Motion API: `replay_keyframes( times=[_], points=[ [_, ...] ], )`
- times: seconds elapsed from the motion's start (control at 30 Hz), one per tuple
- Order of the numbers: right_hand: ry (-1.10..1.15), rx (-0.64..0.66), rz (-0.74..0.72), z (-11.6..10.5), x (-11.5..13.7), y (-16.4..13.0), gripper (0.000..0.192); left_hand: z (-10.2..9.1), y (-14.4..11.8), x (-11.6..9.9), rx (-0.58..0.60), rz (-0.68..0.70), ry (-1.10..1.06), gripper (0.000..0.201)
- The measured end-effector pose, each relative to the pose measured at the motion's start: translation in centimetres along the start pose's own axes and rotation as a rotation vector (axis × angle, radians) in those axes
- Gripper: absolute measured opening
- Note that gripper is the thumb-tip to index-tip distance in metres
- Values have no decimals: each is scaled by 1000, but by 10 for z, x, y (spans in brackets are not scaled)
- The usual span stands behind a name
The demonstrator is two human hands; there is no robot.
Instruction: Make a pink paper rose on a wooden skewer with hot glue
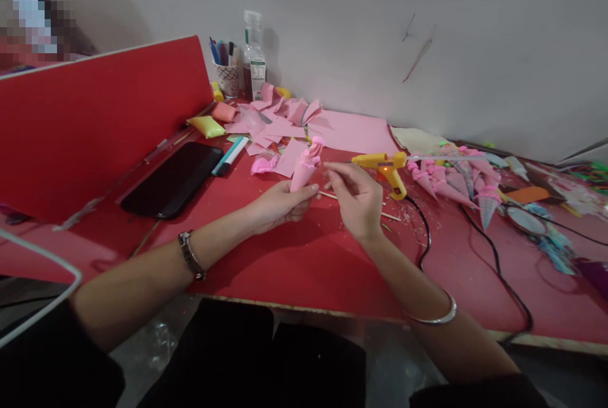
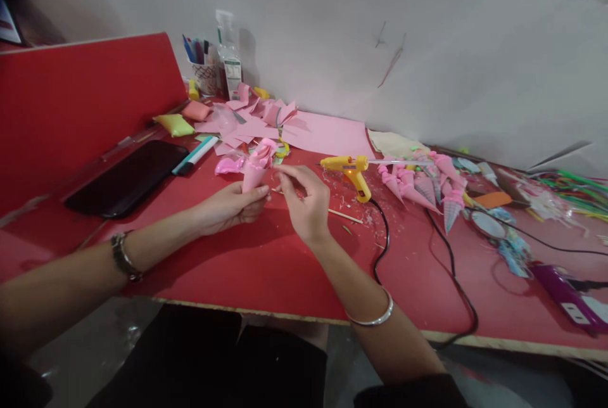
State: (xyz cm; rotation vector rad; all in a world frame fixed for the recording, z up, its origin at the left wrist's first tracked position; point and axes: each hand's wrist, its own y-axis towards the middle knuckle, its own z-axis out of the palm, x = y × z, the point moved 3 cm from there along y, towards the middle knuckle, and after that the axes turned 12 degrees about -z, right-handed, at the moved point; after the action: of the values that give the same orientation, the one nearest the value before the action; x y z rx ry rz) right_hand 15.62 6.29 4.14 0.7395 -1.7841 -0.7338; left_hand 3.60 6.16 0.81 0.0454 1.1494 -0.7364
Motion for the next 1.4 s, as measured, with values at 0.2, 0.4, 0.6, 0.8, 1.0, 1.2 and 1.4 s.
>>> replay_keyframes(
  times=[0.2, 0.4, 0.6, 0.8, 1.0, 1.2, 1.4],
  points=[
    [107, -52, 72, 3, -3, -2, 14, 1, -1, 1, -18, -16, 15, 27],
    [94, -73, 69, 2, 1, -1, 5, 3, -2, -1, -22, -21, 39, 26],
    [30, -35, -18, 2, 4, -1, 6, 3, -2, 1, 14, -11, 58, 26],
    [-15, 22, -64, 3, 6, -1, 10, 2, -1, 2, 28, 6, 81, 26],
    [-34, 20, -96, 2, 8, -1, 8, 3, -1, 1, 13, 37, 112, 21],
    [-41, 24, -139, 2, 10, -1, 5, 3, -1, 2, 21, 54, 156, 26],
    [-100, 40, -205, 1, 13, 2, 6, 2, 0, 4, 15, 67, 183, 26]
  ],
)
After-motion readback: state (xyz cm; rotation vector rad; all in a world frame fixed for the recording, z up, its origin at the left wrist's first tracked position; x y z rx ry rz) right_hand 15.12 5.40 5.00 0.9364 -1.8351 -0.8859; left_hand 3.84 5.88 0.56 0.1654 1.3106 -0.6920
